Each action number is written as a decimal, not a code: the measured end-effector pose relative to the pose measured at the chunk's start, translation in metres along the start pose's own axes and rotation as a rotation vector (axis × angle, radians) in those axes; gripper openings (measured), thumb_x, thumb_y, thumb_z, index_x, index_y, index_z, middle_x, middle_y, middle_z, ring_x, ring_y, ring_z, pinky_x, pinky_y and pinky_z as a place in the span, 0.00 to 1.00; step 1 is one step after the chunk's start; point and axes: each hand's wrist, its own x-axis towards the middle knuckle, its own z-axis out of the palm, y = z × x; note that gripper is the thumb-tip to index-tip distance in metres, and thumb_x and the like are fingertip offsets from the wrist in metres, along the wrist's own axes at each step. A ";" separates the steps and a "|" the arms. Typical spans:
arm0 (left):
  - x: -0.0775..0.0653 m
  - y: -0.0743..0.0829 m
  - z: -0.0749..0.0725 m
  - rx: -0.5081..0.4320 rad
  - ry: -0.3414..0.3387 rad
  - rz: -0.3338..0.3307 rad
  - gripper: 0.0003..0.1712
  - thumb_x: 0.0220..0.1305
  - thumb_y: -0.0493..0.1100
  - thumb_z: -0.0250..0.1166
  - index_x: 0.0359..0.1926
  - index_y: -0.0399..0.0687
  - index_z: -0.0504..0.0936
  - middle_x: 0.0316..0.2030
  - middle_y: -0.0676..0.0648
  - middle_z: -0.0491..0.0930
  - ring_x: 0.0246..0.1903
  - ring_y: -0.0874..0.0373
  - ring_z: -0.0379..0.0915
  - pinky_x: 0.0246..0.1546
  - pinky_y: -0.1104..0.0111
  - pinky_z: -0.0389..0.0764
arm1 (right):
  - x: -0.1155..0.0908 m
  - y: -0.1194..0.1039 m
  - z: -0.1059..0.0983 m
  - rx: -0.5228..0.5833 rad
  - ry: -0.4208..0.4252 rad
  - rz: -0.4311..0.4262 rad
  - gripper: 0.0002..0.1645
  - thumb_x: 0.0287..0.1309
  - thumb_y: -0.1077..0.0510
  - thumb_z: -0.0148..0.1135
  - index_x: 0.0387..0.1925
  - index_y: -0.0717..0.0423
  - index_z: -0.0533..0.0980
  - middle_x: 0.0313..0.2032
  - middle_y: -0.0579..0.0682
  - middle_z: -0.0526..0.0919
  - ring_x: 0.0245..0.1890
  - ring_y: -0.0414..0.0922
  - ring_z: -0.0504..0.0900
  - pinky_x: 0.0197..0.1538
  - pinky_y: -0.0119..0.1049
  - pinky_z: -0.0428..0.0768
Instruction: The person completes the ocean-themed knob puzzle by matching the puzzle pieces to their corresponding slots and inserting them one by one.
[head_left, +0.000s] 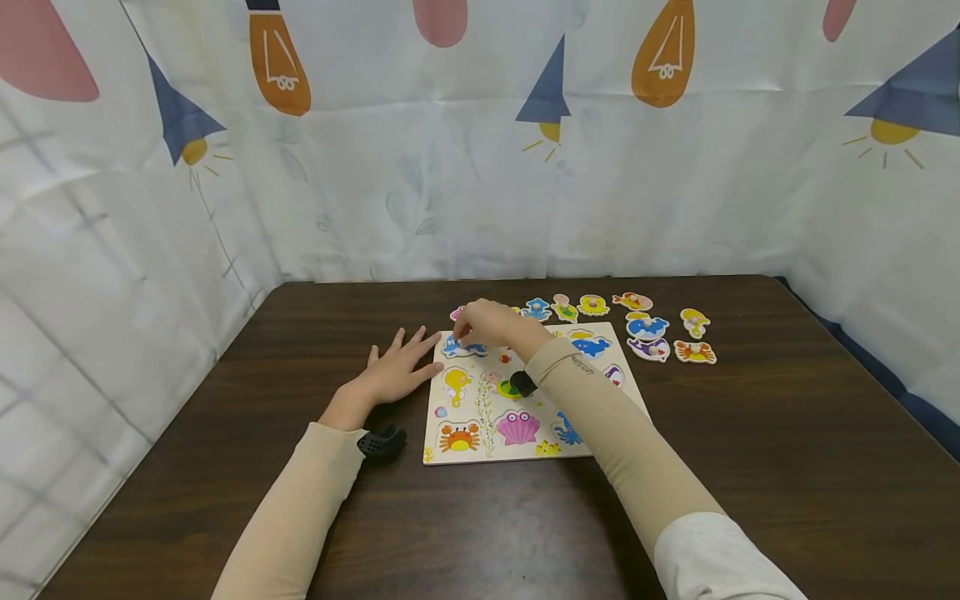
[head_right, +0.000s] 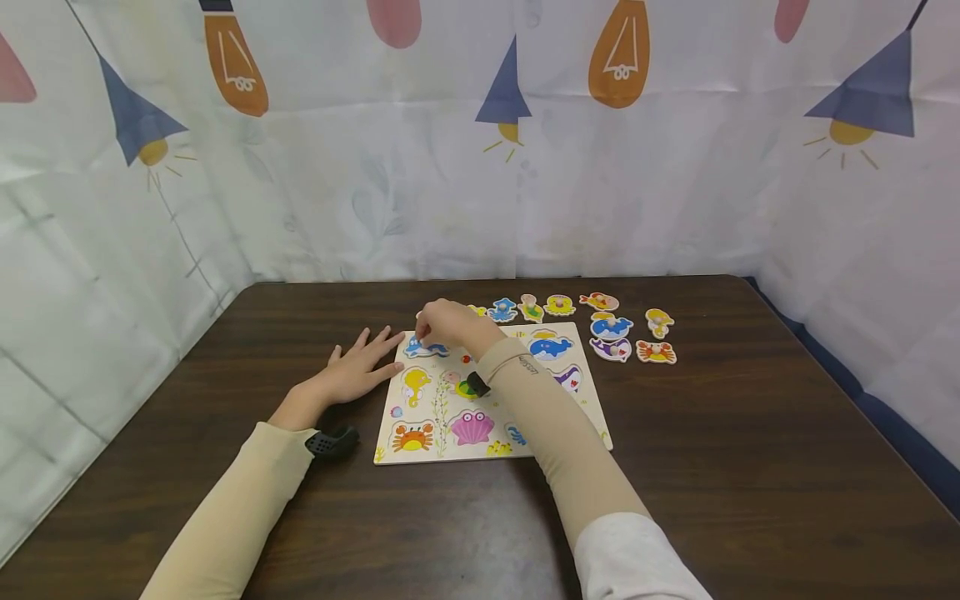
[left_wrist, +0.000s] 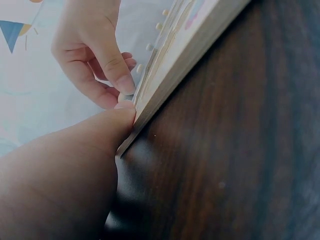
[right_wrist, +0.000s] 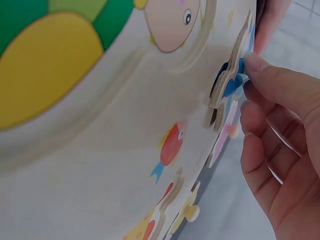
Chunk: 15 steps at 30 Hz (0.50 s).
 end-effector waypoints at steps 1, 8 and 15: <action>0.000 0.000 0.000 0.000 0.000 0.000 0.41 0.79 0.63 0.51 0.83 0.53 0.51 0.81 0.38 0.42 0.78 0.31 0.28 0.65 0.26 0.30 | 0.000 0.000 0.000 0.002 0.001 -0.001 0.12 0.70 0.54 0.66 0.51 0.49 0.87 0.46 0.45 0.85 0.46 0.42 0.80 0.57 0.40 0.78; 0.001 0.000 0.000 -0.002 0.000 0.000 0.42 0.78 0.63 0.51 0.83 0.53 0.51 0.81 0.38 0.42 0.78 0.31 0.28 0.65 0.26 0.30 | 0.002 0.002 0.002 0.024 -0.003 -0.015 0.12 0.69 0.54 0.67 0.50 0.50 0.87 0.45 0.45 0.85 0.45 0.42 0.79 0.55 0.38 0.78; 0.001 0.000 0.001 -0.002 0.003 -0.001 0.42 0.78 0.63 0.51 0.83 0.53 0.51 0.81 0.38 0.42 0.78 0.31 0.28 0.65 0.26 0.31 | 0.002 0.005 0.002 0.035 -0.008 -0.041 0.12 0.69 0.55 0.67 0.50 0.52 0.87 0.44 0.46 0.86 0.44 0.43 0.80 0.54 0.35 0.79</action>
